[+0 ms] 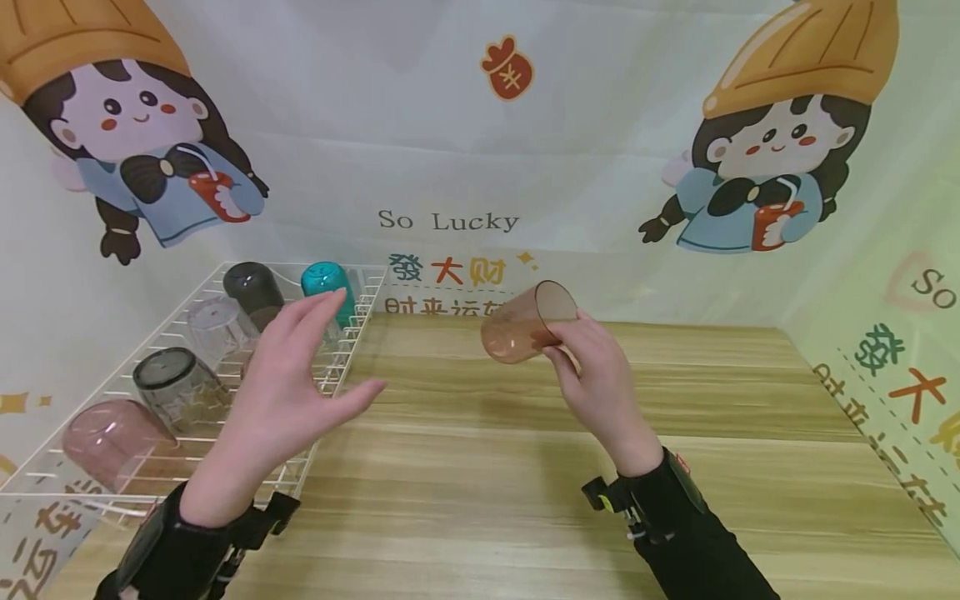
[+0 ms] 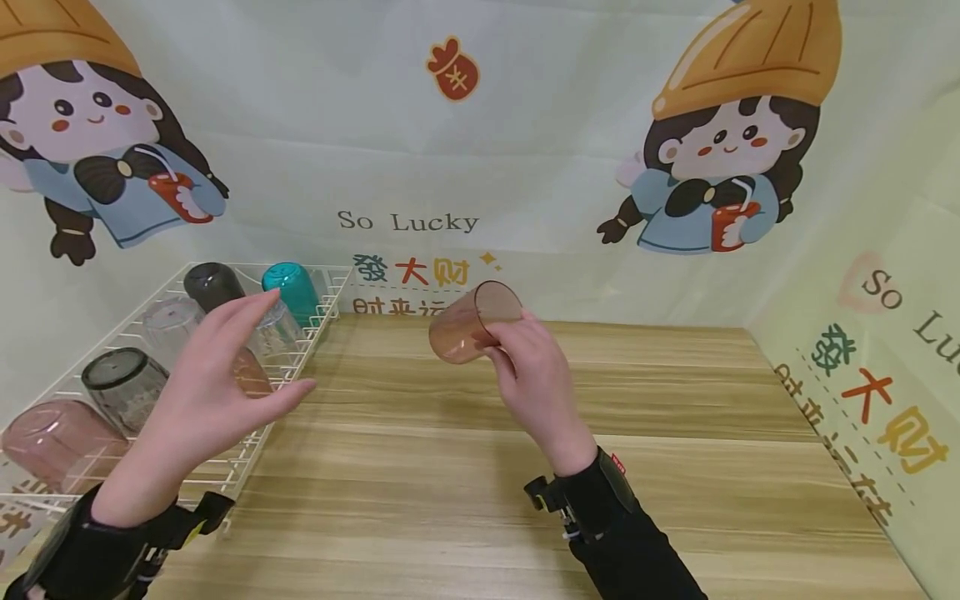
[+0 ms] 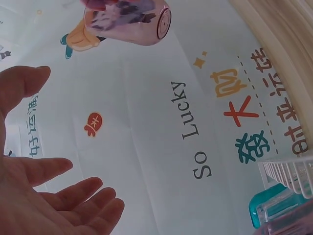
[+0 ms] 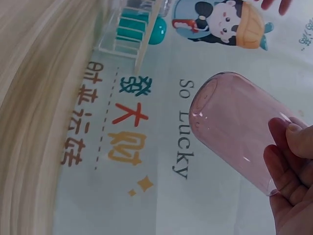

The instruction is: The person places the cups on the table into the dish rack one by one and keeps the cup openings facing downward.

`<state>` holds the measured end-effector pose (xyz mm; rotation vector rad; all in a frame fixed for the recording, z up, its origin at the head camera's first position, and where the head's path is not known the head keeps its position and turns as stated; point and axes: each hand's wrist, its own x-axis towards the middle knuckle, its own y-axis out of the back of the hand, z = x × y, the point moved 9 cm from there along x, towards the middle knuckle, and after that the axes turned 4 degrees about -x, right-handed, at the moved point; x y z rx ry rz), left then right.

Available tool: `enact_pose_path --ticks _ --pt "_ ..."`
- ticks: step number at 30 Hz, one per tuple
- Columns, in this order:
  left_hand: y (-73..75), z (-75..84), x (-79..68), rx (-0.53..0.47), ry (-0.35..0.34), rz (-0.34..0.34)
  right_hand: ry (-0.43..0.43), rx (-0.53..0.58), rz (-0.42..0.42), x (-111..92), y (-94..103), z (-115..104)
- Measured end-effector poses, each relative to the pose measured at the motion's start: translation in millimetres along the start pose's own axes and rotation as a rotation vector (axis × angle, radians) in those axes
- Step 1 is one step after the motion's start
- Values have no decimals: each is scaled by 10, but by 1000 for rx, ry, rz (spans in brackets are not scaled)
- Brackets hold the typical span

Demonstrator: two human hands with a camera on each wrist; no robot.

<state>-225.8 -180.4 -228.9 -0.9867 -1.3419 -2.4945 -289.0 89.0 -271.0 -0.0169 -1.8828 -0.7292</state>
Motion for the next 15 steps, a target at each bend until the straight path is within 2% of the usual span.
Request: enact_pose_path --ticks 6,15 --pt "-63 87 27 -13 -13 -12 2 51 47 16 54 -105" --pt "-144 206 61 -41 -10 -21 -63 180 100 37 96 -185"
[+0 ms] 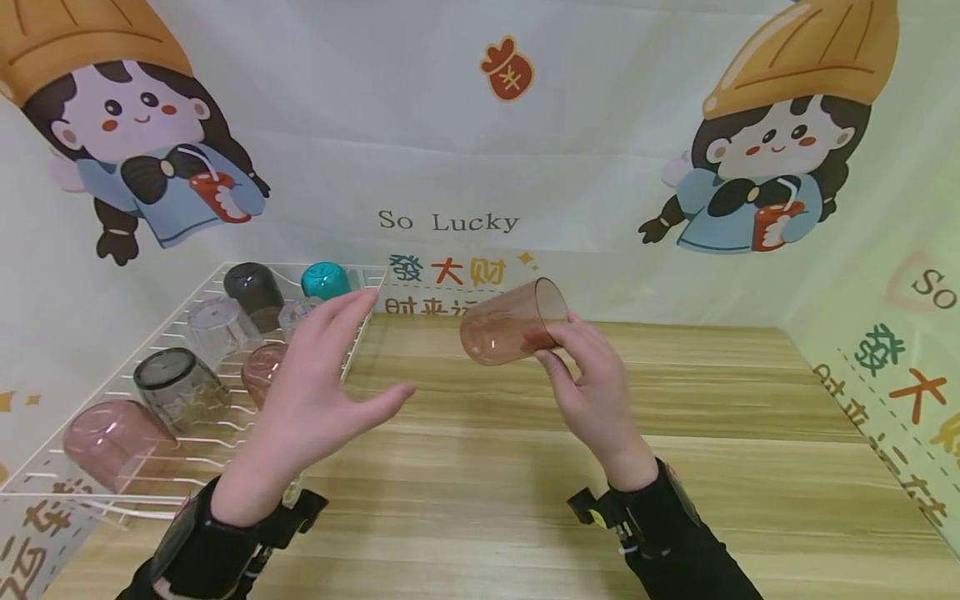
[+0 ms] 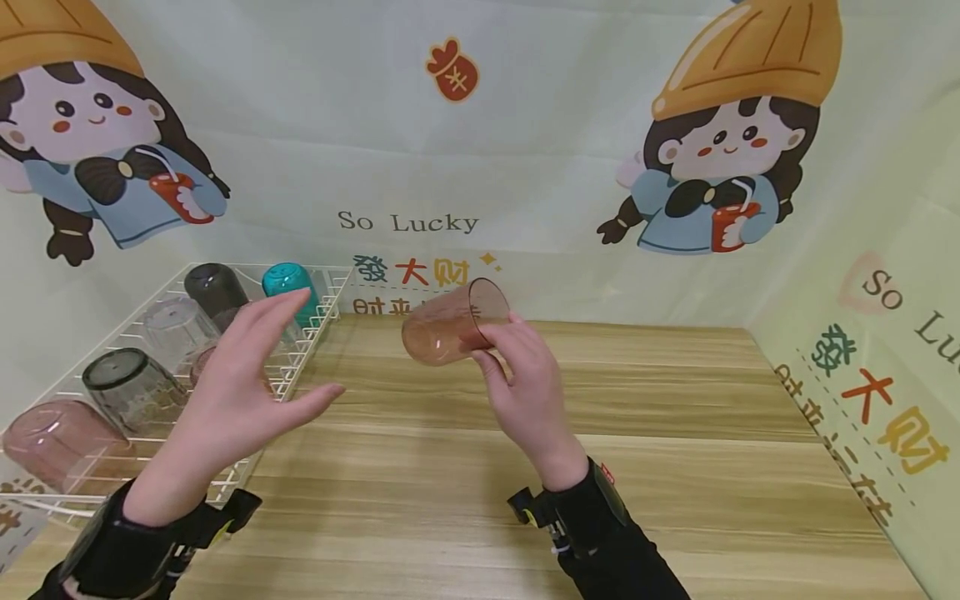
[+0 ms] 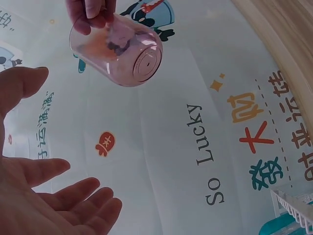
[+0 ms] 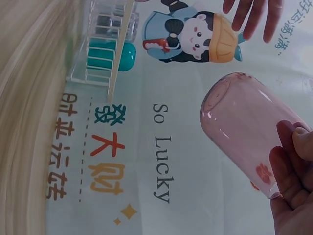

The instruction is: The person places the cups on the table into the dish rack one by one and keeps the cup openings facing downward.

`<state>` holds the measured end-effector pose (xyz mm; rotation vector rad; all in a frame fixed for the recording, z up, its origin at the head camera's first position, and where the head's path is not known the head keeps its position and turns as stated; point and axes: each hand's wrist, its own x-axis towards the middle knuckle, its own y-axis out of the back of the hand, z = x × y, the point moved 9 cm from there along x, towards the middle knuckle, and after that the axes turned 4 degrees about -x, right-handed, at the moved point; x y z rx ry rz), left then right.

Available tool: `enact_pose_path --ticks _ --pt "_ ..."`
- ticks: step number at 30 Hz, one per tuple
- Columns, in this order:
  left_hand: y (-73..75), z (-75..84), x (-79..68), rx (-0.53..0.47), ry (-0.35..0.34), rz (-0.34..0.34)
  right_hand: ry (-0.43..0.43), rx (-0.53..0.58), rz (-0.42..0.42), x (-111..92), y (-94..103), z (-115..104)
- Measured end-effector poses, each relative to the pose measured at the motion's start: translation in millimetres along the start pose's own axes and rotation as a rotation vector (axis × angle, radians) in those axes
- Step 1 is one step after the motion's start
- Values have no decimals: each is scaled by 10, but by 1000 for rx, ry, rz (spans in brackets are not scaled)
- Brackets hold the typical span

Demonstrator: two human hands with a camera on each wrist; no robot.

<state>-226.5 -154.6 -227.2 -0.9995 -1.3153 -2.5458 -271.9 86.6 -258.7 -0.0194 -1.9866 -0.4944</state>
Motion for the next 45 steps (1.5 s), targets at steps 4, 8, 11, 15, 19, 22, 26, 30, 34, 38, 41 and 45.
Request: enact_pose_path --ticks 4,8,11,15,19,22,26,30,34,38,41,45 --pt "-51 37 9 -19 -15 2 -20 50 27 -5 4 -33" --pt "-82 78 23 -54 -19 4 -32 80 47 -4 12 -71" --pt "-107 102 34 -88 -10 -1 -46 100 54 -1 17 -83" --pt "-155 135 49 -117 -14 -8 -73 153 54 -9 13 -108" --pt "-185 171 64 -146 -28 -4 -117 258 52 -28 -9 -106" --pt "-205 196 74 -184 -31 1 -171 346 52 -47 -31 -78" --pt "-237 222 81 -212 -31 7 -249 422 47 -73 -57 -60" --pt "-267 243 82 -232 -42 20 -298 457 38 -91 -84 -65" --pt "-290 274 90 -275 -66 42 -328 498 23 -108 -115 -74" --pt "-321 288 96 -328 -70 51 -354 535 10 -130 -143 -82" --pt "-351 282 96 -363 -56 48 -370 555 0 -145 -167 -84" --pt "-388 264 84 -434 -19 38 -389 575 -12 -164 -196 -89"
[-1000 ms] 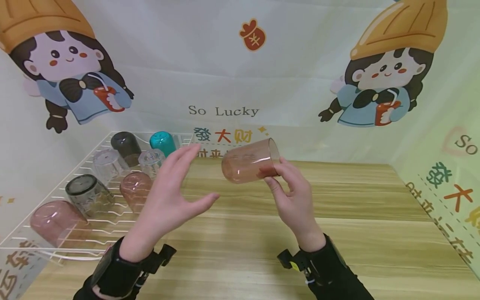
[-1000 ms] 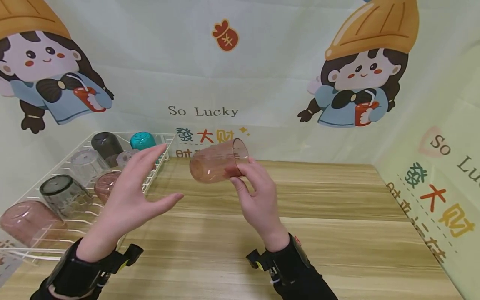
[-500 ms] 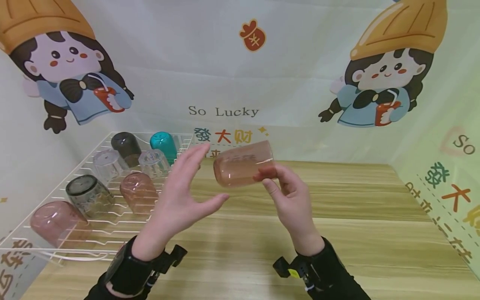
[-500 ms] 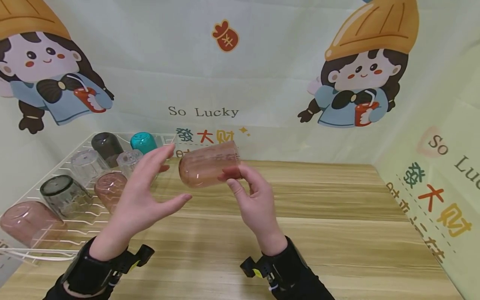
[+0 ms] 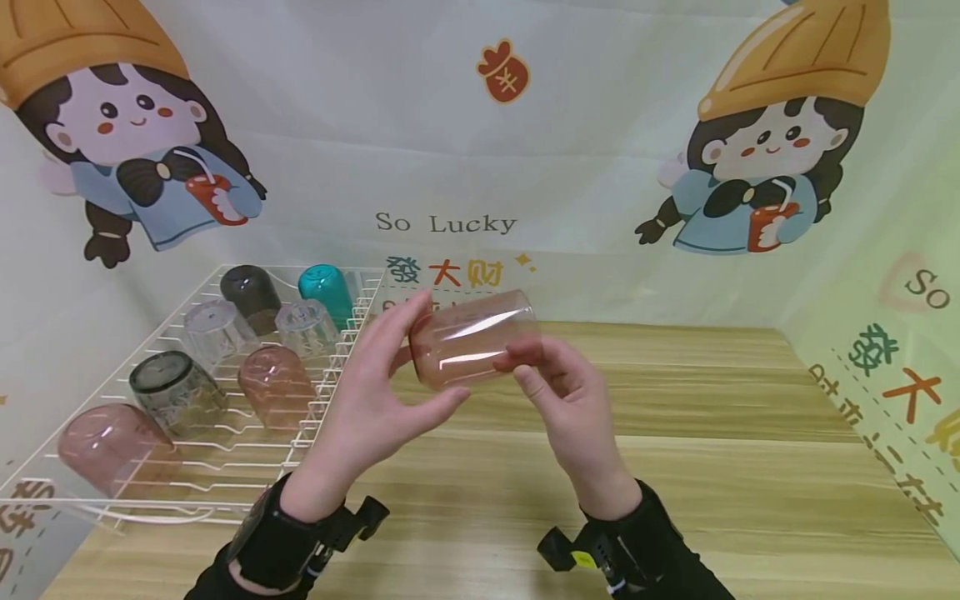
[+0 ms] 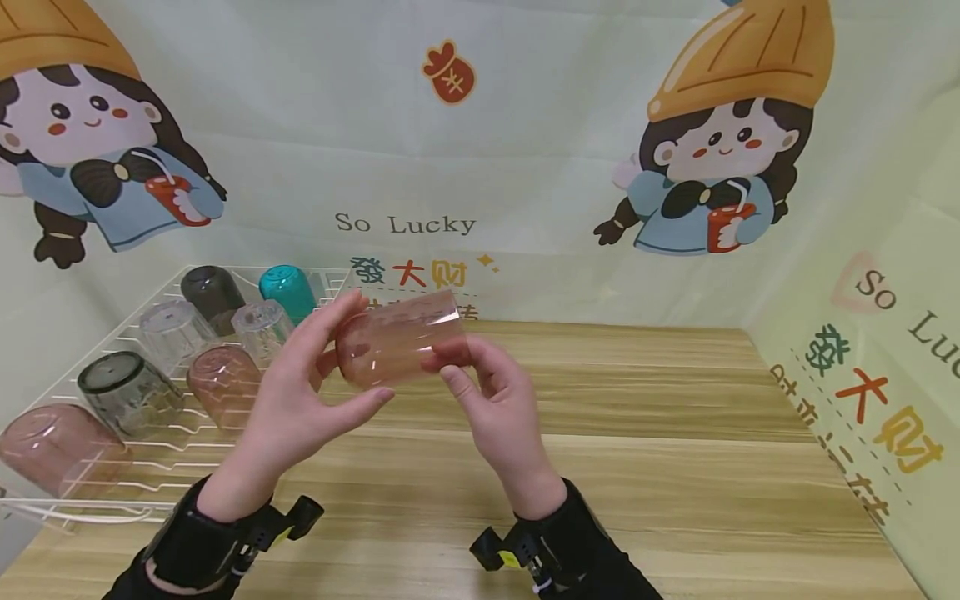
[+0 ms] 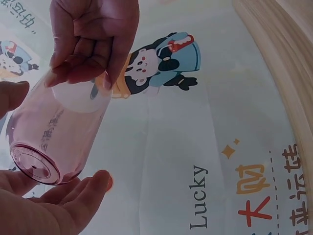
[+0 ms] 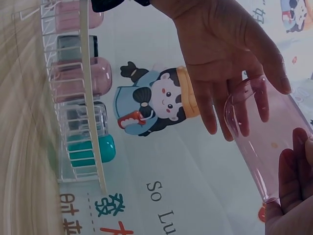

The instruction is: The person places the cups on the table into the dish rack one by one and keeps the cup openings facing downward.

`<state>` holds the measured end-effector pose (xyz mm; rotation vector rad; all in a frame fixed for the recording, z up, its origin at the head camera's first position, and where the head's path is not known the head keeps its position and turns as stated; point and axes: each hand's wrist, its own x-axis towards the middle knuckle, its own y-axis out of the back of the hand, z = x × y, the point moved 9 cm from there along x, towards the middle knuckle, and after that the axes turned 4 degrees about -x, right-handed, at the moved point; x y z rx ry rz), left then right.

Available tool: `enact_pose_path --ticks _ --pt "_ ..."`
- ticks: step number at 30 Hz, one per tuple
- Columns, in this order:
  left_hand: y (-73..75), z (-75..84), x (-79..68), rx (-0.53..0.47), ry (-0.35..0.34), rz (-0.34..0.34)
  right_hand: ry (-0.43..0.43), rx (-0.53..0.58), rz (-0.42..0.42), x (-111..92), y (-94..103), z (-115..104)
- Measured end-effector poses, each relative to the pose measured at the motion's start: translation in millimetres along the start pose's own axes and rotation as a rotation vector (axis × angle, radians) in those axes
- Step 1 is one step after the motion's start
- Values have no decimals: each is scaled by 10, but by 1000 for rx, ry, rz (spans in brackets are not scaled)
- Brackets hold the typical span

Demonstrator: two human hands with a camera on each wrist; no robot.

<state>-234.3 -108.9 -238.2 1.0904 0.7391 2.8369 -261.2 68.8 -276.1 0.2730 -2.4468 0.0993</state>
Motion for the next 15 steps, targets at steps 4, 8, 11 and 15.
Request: enact_pose_path --ticks 4,8,11,15 --pt "-17 -29 -9 -81 45 2 -21 18 0 -10 -18 13" --pt "-24 -45 -10 -131 64 5 -40 32 4 -19 -27 30" --pt "-23 -55 -13 -144 66 9 -39 35 7 -22 -30 37" --pt "-21 -58 -15 -153 64 15 -42 37 5 -25 -29 56"
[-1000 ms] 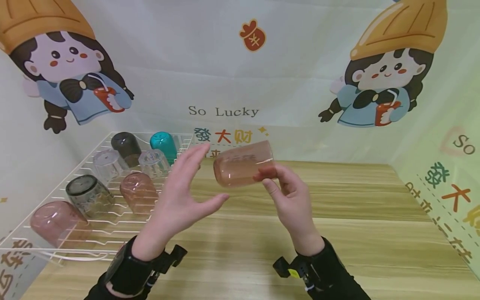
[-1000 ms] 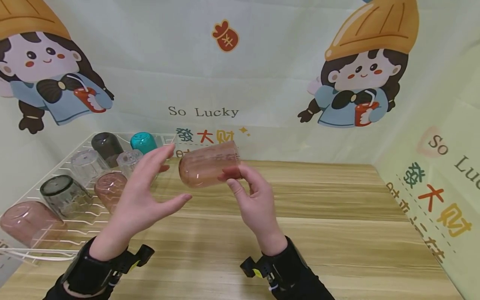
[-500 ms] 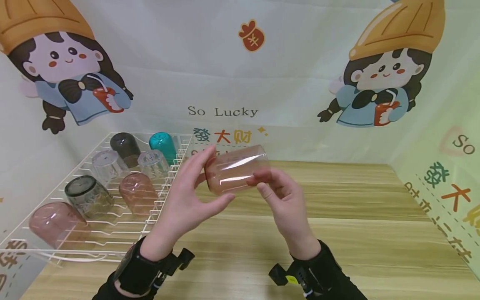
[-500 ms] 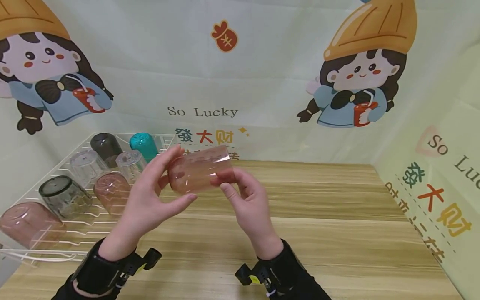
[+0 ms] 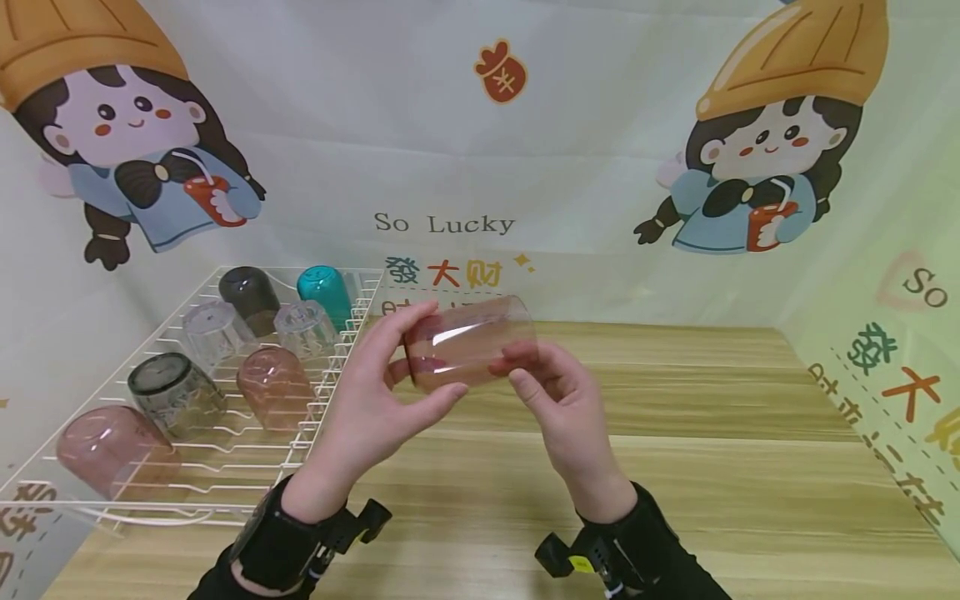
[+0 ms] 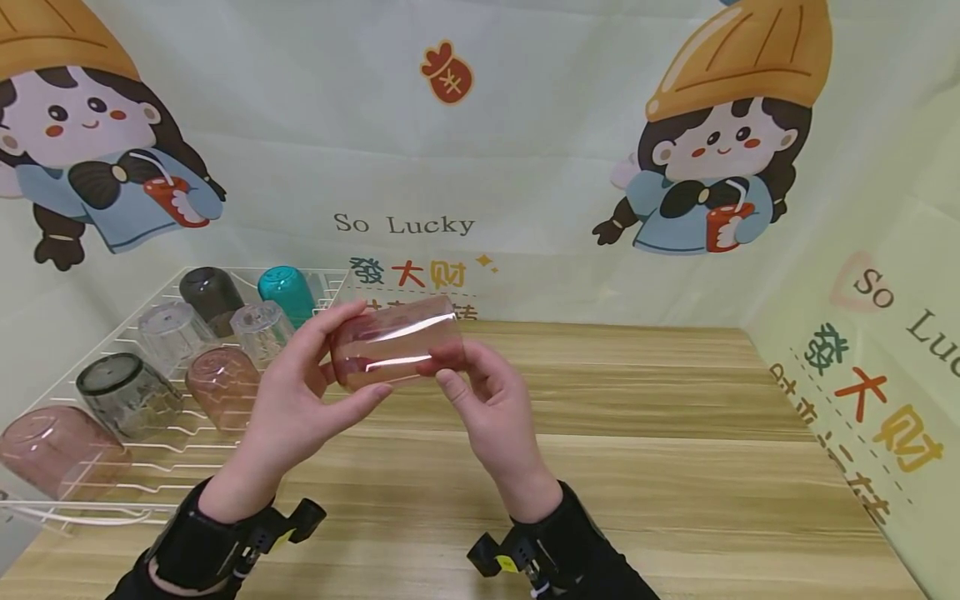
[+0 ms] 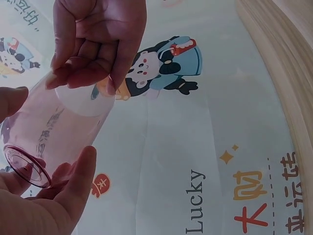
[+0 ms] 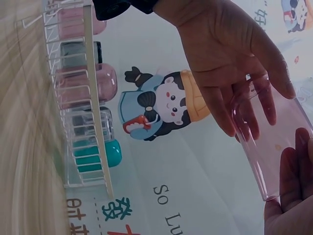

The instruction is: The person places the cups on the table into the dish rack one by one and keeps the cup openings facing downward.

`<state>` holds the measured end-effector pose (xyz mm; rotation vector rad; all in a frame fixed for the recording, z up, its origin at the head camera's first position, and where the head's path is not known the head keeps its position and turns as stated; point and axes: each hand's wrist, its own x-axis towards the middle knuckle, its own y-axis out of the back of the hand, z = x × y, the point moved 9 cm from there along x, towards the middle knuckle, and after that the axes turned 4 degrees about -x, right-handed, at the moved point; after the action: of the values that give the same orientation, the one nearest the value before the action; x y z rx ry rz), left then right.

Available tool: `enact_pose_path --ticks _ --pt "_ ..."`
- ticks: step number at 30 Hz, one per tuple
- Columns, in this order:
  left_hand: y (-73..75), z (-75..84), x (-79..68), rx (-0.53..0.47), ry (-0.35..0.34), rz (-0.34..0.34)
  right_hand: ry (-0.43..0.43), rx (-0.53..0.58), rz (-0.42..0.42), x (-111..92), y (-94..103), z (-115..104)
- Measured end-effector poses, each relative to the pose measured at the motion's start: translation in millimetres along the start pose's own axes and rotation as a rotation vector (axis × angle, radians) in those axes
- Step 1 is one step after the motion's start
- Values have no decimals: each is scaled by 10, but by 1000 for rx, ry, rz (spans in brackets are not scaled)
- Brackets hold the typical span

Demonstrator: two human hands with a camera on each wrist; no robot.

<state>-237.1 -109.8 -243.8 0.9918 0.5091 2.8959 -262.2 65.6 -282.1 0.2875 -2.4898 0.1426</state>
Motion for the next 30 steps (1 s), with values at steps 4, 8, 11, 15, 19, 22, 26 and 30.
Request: enact_pose_path --ticks 4,8,11,15,19,22,26,30 --pt "5 10 1 -12 -2 4 14 0 -22 2 -4 -4" --pt "13 17 -1 -14 -7 5 46 22 -69 13 -12 -17" --pt "17 16 -2 -6 -9 4 56 38 -91 19 0 -24" --pt "30 26 -2 13 -14 5 67 27 -105 25 30 -33" --pt "54 41 1 17 -15 6 78 8 -126 22 71 -35" --pt "87 44 -1 20 -7 10 94 -5 -147 21 97 -34" --pt "127 50 -1 29 3 17 107 -29 -171 17 135 -33" --pt "161 44 -10 55 14 23 105 -59 -184 12 171 -24"
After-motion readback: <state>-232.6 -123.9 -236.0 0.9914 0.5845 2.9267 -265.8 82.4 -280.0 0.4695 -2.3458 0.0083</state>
